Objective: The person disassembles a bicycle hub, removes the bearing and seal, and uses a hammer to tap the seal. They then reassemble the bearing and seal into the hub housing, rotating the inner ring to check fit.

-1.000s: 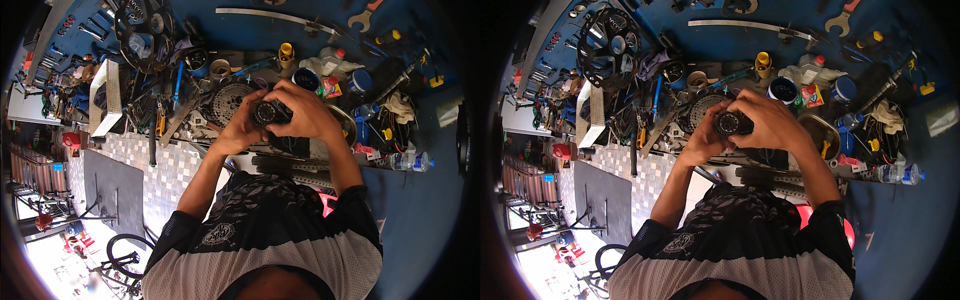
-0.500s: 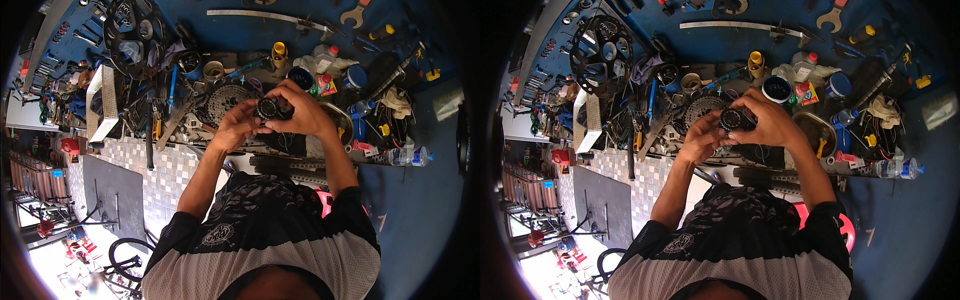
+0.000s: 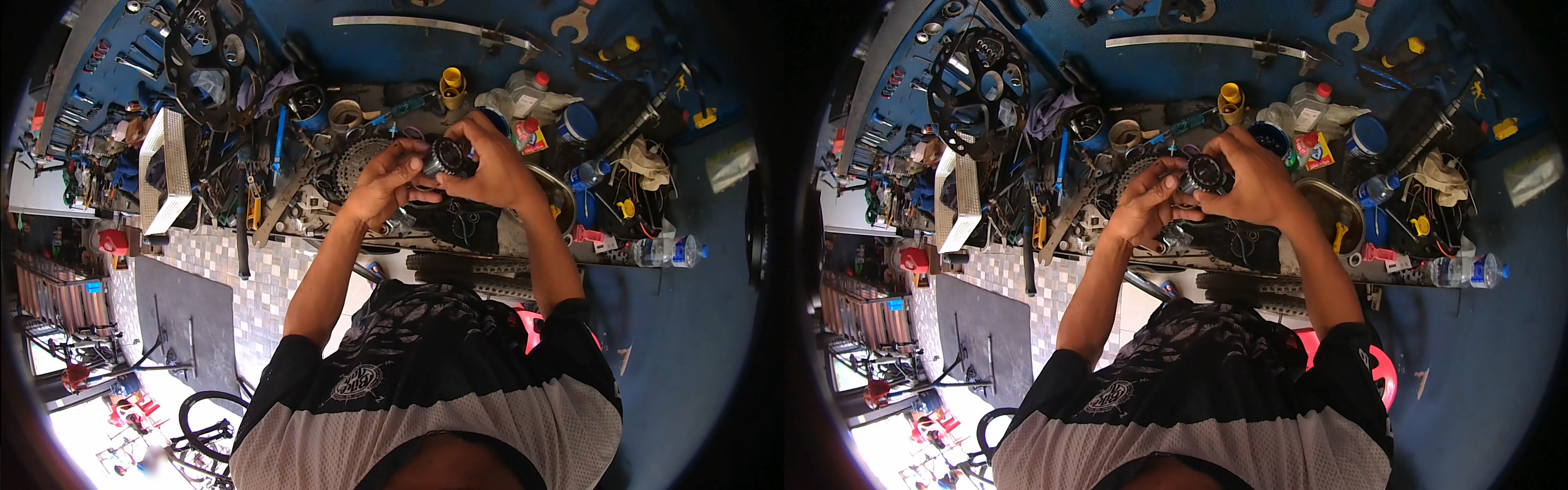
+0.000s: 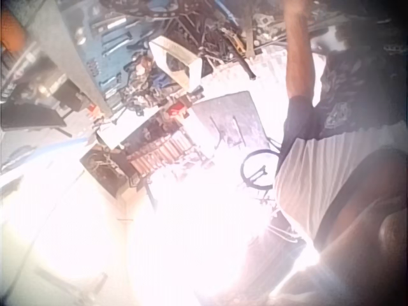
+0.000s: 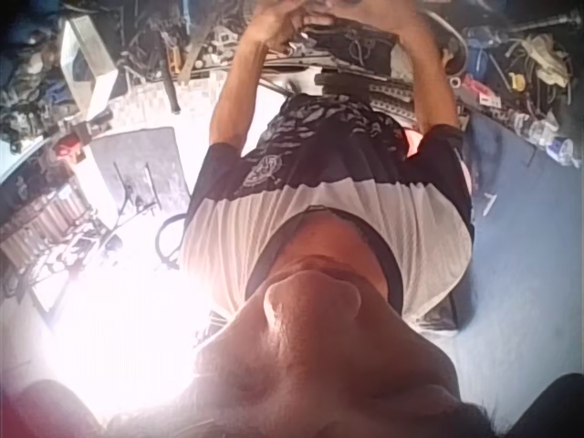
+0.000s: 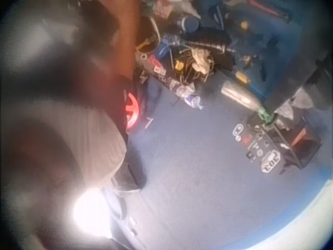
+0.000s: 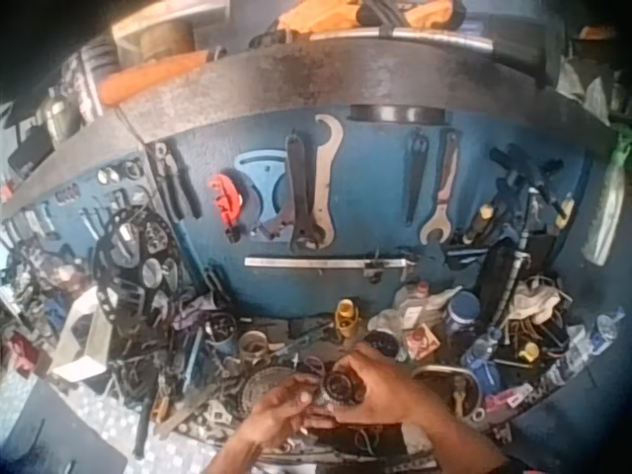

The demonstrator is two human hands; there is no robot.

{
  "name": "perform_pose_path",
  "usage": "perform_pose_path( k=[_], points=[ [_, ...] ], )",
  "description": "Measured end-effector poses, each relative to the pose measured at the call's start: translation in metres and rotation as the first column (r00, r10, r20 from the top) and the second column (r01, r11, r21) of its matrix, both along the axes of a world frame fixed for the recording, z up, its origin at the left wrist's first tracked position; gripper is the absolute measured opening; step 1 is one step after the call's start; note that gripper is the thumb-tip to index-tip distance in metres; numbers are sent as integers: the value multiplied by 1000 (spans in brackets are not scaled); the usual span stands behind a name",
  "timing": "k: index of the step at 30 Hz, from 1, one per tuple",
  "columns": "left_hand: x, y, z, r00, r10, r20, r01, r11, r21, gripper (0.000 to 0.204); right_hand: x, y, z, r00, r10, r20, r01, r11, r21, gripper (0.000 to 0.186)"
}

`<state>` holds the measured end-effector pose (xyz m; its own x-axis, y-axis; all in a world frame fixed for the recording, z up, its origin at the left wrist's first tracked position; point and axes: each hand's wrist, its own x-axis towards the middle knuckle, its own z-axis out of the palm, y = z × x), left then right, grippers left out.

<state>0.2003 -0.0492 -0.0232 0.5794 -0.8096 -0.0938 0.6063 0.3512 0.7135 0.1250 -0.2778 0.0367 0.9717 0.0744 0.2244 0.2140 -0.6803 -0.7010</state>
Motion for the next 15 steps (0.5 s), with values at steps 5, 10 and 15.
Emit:
perform_pose_path(
  k=[5,10,15],
  points=[
    [20,-13,-46,970,21,243,-104,936,335,33,-4,-23,5,981,-111,157,116,993,-19,51],
    [40,-26,-124,567,-257,783,-378,763,524,35,-8,-24,16,986,-155,64,156,988,-11,52],
    [47,-43,-115,437,-260,861,-521,708,478,42,-12,-21,-1,982,-172,73,178,981,-72,51]
  ],
)
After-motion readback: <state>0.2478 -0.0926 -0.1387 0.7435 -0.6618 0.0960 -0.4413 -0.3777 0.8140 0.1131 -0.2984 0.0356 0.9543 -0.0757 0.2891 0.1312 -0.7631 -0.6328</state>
